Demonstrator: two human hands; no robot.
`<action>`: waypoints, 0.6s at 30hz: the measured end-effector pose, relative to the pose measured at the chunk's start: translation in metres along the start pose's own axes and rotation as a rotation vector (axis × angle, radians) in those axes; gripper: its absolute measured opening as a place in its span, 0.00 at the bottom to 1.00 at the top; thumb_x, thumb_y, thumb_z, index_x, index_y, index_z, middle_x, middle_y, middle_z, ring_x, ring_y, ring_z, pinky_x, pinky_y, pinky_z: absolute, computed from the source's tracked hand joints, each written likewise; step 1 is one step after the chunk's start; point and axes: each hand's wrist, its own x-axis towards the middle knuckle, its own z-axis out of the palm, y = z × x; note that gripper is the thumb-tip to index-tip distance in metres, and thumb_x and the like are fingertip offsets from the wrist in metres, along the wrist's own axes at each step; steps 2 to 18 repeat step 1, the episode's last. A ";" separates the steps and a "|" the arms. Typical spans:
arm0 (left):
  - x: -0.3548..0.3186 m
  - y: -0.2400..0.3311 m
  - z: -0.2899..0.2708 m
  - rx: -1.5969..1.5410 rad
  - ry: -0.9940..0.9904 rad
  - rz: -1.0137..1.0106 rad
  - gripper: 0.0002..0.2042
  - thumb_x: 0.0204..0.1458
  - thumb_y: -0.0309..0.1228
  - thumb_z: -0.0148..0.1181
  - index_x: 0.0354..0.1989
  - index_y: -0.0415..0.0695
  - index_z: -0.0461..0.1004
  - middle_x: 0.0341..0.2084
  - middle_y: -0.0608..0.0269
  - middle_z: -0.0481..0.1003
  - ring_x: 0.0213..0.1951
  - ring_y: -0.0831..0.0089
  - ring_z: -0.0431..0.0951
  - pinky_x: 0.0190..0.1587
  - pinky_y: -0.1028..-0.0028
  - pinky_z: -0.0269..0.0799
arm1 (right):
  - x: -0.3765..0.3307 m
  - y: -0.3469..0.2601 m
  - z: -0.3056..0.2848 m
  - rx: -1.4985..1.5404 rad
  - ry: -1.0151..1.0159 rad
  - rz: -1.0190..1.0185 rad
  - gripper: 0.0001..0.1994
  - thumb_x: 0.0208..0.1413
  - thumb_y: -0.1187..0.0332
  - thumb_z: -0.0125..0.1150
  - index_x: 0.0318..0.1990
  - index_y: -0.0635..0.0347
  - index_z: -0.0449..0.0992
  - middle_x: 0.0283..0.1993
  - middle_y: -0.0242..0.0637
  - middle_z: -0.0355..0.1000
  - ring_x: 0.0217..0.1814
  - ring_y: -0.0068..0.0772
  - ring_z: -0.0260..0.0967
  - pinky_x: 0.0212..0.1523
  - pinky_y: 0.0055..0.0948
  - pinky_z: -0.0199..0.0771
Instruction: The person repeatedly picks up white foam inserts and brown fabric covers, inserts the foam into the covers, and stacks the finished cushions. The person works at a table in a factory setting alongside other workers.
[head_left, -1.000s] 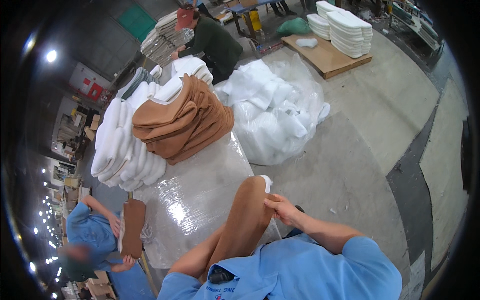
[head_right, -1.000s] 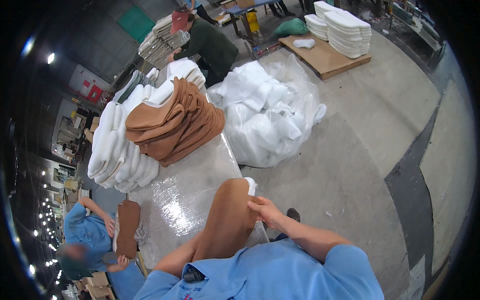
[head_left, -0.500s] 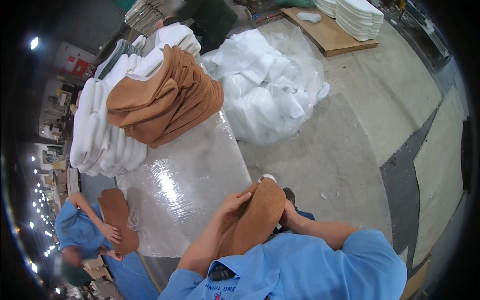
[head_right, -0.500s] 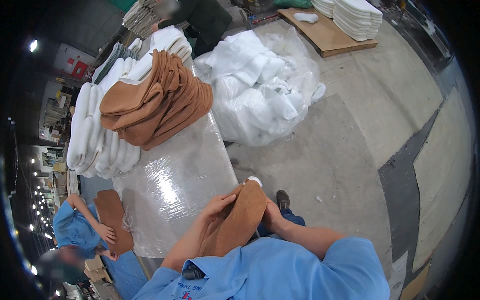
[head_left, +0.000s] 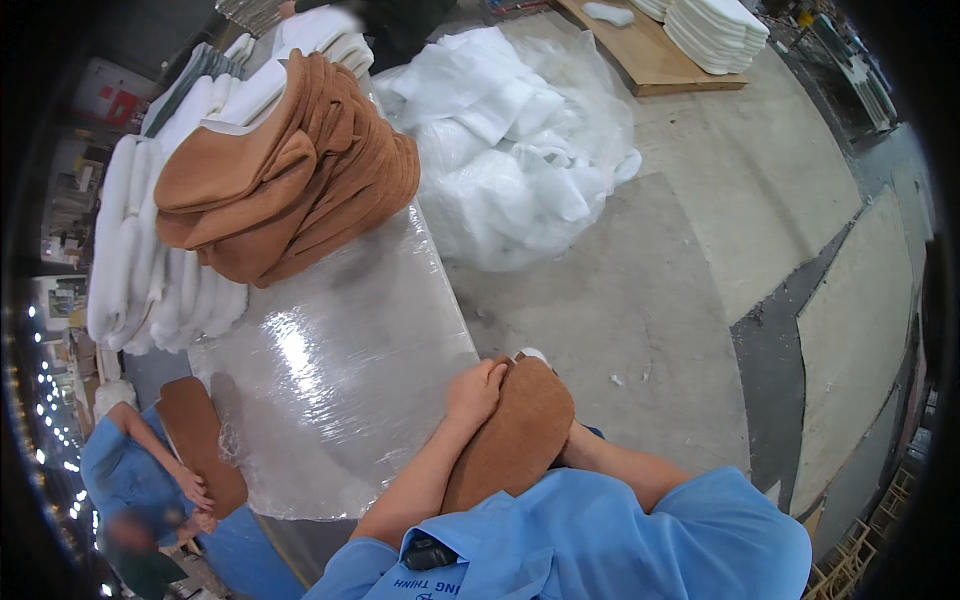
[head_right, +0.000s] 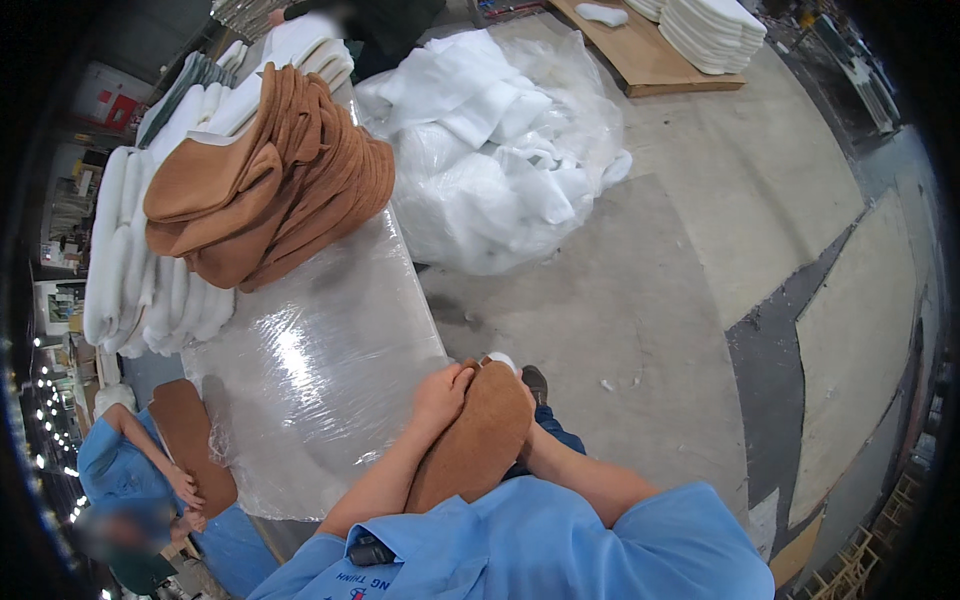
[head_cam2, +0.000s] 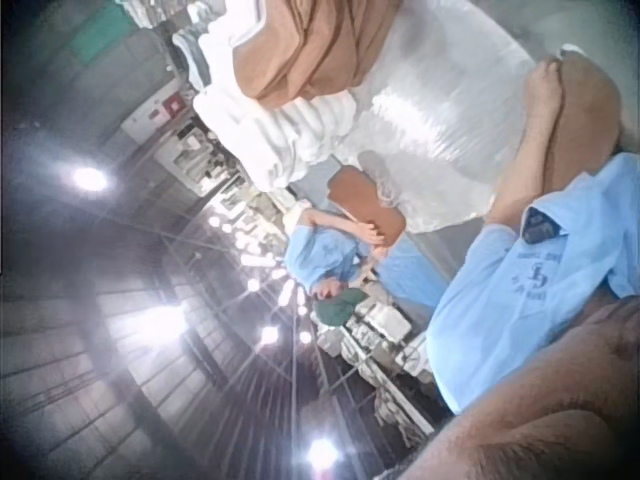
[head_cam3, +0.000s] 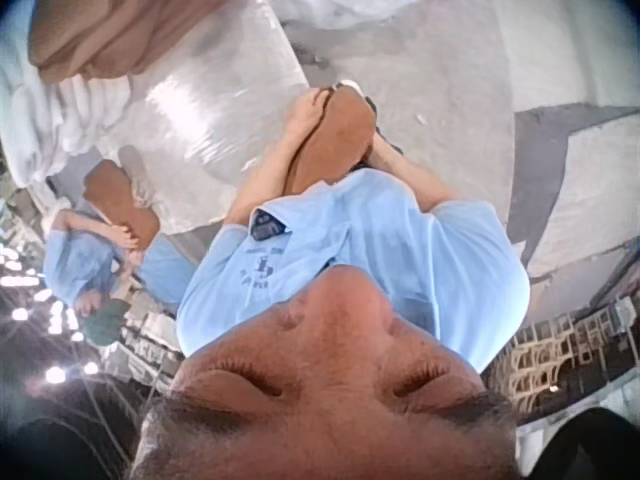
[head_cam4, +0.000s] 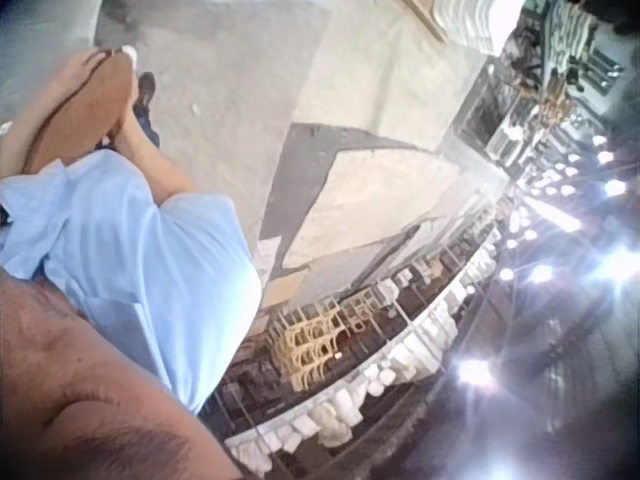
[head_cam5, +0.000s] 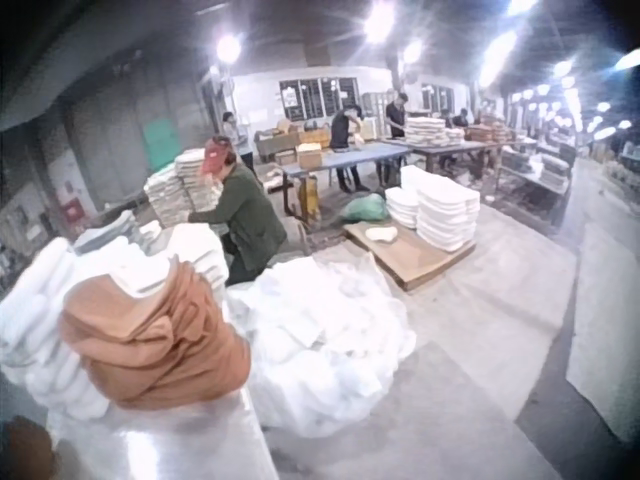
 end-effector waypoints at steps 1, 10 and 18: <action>0.005 0.001 0.003 0.028 0.024 0.033 0.16 0.69 0.43 0.53 0.42 0.41 0.78 0.35 0.40 0.79 0.40 0.43 0.80 0.42 0.54 0.73 | -0.019 0.016 -0.007 -0.002 0.014 -0.008 0.33 0.74 0.37 0.39 0.69 0.53 0.69 0.66 0.39 0.73 0.67 0.41 0.71 0.68 0.43 0.70; 0.005 0.001 0.003 0.028 0.024 0.033 0.16 0.69 0.43 0.53 0.42 0.41 0.78 0.35 0.40 0.79 0.40 0.43 0.80 0.42 0.54 0.73 | -0.019 0.016 -0.007 -0.002 0.014 -0.008 0.33 0.74 0.37 0.39 0.69 0.53 0.69 0.66 0.39 0.73 0.67 0.41 0.71 0.68 0.43 0.70; 0.005 0.001 0.003 0.028 0.024 0.033 0.16 0.69 0.43 0.53 0.42 0.41 0.78 0.35 0.40 0.79 0.40 0.43 0.80 0.42 0.54 0.73 | -0.019 0.016 -0.007 -0.002 0.014 -0.008 0.33 0.74 0.37 0.39 0.69 0.53 0.69 0.66 0.39 0.73 0.67 0.41 0.71 0.68 0.43 0.70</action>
